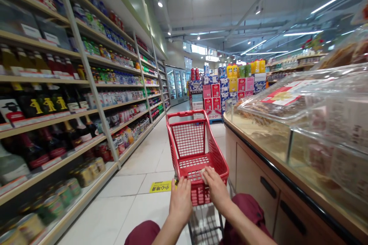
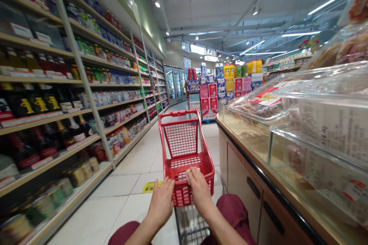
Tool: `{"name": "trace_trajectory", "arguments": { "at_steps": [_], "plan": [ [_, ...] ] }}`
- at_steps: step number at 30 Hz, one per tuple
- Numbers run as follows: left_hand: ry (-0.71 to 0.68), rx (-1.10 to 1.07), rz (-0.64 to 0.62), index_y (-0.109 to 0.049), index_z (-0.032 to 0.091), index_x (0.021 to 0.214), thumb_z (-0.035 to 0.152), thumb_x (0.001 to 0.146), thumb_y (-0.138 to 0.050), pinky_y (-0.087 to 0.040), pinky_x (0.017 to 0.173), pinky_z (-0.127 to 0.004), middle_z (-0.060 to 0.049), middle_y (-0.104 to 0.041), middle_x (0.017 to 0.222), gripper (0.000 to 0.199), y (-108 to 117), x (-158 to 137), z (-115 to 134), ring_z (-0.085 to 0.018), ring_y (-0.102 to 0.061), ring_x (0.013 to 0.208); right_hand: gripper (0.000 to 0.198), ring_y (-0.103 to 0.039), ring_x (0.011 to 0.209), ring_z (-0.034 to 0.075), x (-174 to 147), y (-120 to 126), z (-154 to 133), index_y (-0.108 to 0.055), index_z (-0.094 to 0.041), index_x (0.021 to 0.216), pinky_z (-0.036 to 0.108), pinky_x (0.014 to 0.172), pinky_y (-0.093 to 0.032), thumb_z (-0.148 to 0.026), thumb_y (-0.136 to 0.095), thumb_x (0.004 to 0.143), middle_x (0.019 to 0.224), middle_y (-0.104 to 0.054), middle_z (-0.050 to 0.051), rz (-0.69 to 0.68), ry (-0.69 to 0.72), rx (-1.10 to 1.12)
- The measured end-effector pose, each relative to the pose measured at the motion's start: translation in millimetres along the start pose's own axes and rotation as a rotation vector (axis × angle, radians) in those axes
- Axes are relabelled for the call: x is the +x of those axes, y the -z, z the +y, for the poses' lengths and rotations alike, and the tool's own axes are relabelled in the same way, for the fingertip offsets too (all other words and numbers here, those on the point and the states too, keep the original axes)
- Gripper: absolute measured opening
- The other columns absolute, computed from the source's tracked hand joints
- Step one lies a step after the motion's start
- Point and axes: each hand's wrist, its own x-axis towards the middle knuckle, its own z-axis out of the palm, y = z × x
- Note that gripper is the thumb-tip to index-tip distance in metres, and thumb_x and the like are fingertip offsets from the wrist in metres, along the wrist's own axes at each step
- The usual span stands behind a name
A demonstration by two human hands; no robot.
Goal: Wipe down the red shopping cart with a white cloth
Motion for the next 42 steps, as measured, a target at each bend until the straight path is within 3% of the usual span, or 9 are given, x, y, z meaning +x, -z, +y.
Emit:
{"name": "trace_trajectory", "arguments": {
  "at_steps": [3,7,12,17,22,26,32,37,42],
  "plan": [
    [0.005,-0.010,0.004,-0.046,0.011,0.118,0.014,0.071,-0.032,-0.008,0.105,-0.048,-0.011,-0.049,0.123,0.049,9.5,-1.2,8.6,-0.022,-0.034,0.121,0.054,-0.039,0.119,0.021,2.2,13.5,15.8,-0.054,-0.013,0.114,0.040,0.098,-0.034,0.005,-0.031,0.069,0.123,-0.049,0.013,0.027,-0.119,-0.043],
    [-0.001,-0.018,0.035,-0.055,0.014,0.105,0.014,0.072,-0.030,-0.009,0.105,-0.048,-0.009,-0.059,0.105,0.041,16.4,-0.2,17.9,-0.021,-0.047,0.107,0.046,-0.039,0.119,0.021,-4.4,3.9,2.4,-0.056,-0.018,0.111,0.042,0.098,-0.034,-0.001,-0.035,0.074,0.121,-0.051,0.010,0.030,-0.048,-0.048],
    [-0.055,-0.058,-0.019,-0.035,0.015,0.126,0.017,0.067,-0.035,-0.008,0.106,-0.047,-0.007,-0.037,0.134,0.059,0.2,0.1,11.7,-0.020,-0.027,0.125,0.044,-0.041,0.117,0.021,-5.0,0.4,-0.2,-0.056,-0.018,0.111,0.041,0.095,-0.038,-0.004,-0.036,0.075,0.122,-0.050,0.009,-0.005,-0.002,0.000],
    [-0.027,-0.049,-0.024,-0.034,0.013,0.128,0.018,0.068,-0.034,-0.006,0.107,-0.046,-0.008,-0.038,0.133,0.060,-6.4,2.4,11.3,-0.021,-0.027,0.125,0.051,-0.040,0.118,0.021,-1.4,11.1,17.3,-0.055,-0.014,0.112,0.042,0.098,-0.034,0.003,-0.032,0.070,0.121,-0.050,0.012,0.049,-0.131,-0.014],
    [-0.010,-0.053,-0.058,-0.029,0.011,0.130,0.019,0.070,-0.030,-0.006,0.107,-0.046,-0.006,-0.030,0.137,0.060,-3.8,4.1,13.1,-0.020,-0.021,0.128,0.041,-0.038,0.120,0.021,-10.9,-13.8,-10.6,-0.055,-0.019,0.112,0.042,0.095,-0.037,-0.006,-0.039,0.077,0.123,-0.049,0.010,0.075,0.043,0.030],
    [-0.018,-0.011,-0.057,-0.030,0.011,0.130,0.017,0.067,-0.033,-0.004,0.107,-0.047,-0.007,-0.029,0.137,0.063,-7.1,2.6,5.4,-0.020,-0.020,0.129,0.043,-0.041,0.117,0.021,-12.6,-7.0,3.4,-0.055,-0.017,0.112,0.039,0.094,-0.039,-0.003,-0.037,0.075,0.122,-0.050,0.011,0.062,0.060,-0.007],
    [-0.049,-0.021,0.020,-0.042,0.014,0.121,0.014,0.070,-0.032,-0.004,0.106,-0.048,-0.009,-0.046,0.126,0.052,-1.9,6.6,-4.0,-0.021,-0.034,0.121,0.056,-0.038,0.120,0.021,-15.6,10.3,31.8,-0.052,-0.019,0.116,0.041,0.099,-0.034,0.002,-0.035,0.067,0.126,-0.046,0.009,0.075,-0.053,-0.076],
    [-0.034,0.054,0.011,-0.055,0.015,0.097,0.011,0.070,-0.033,-0.007,0.104,-0.047,-0.009,-0.060,0.098,0.035,12.1,14.8,-8.2,-0.020,-0.049,0.101,0.051,-0.036,0.121,0.021,-13.7,-0.8,27.5,-0.053,-0.020,0.115,0.040,0.099,-0.034,0.001,-0.036,0.072,0.125,-0.048,0.009,0.086,0.017,-0.078],
    [-0.010,0.103,-0.003,-0.059,0.010,0.090,0.011,0.070,-0.032,-0.010,0.104,-0.046,-0.013,-0.062,0.090,0.033,17.9,17.0,5.4,-0.022,-0.053,0.094,0.041,-0.035,0.121,0.021,-10.7,-6.0,44.6,-0.052,-0.019,0.116,0.043,0.096,-0.037,-0.007,-0.036,0.080,0.123,-0.049,0.011,0.142,0.103,-0.083]
  ]
}}
